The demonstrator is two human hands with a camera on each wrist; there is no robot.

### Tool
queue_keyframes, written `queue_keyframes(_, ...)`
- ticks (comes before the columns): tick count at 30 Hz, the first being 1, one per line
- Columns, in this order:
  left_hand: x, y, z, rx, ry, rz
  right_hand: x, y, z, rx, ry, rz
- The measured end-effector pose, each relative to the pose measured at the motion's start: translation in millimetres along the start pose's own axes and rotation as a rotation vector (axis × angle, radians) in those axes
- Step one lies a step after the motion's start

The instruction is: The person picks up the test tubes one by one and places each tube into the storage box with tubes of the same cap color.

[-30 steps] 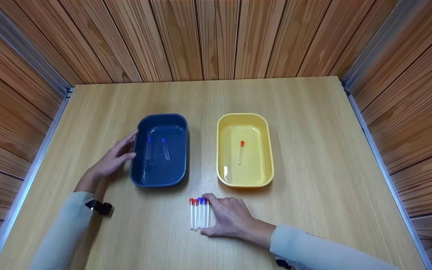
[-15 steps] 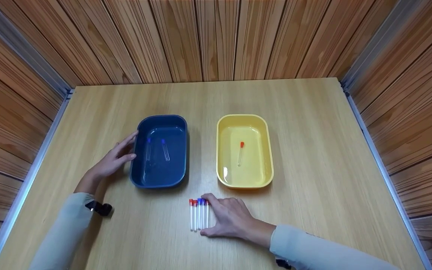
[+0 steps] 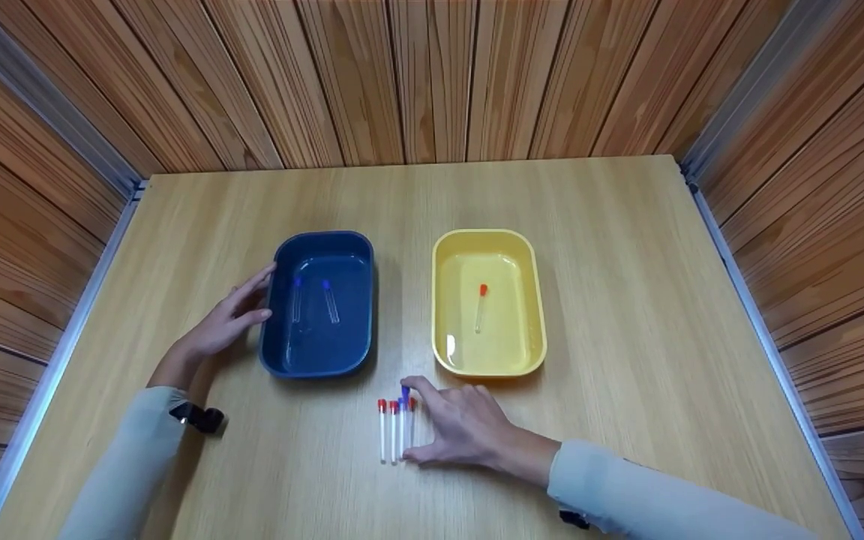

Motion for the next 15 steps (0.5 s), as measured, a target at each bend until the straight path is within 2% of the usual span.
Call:
queue_keyframes(6, 0.0, -0.2, 1.3, 0.005, 0.013, -0.002, 7.0, -14, 4, -0.031, -0.045, -0.035)
queue_keyframes(10, -0.5, -0.9, 0.0, 0.020, -0.010, 0.001, 10.2, -16, 5, -0.025, -0.039, -0.033)
queue_keyframes(15, 0.5, -0.4, -0.5, 0.019, 0.000, -0.002, 12.9, -16, 4, -0.021, -0.060, -0.070)
Point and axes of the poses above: each hand's wrist, its own x-axis towards the middle knuckle, its own y-axis out of the palm, z = x × y, the point moved 2 cm from there along x, towards the middle knuckle, and after that the axes turned 9 degrees about -z, right-handed, at the moved point
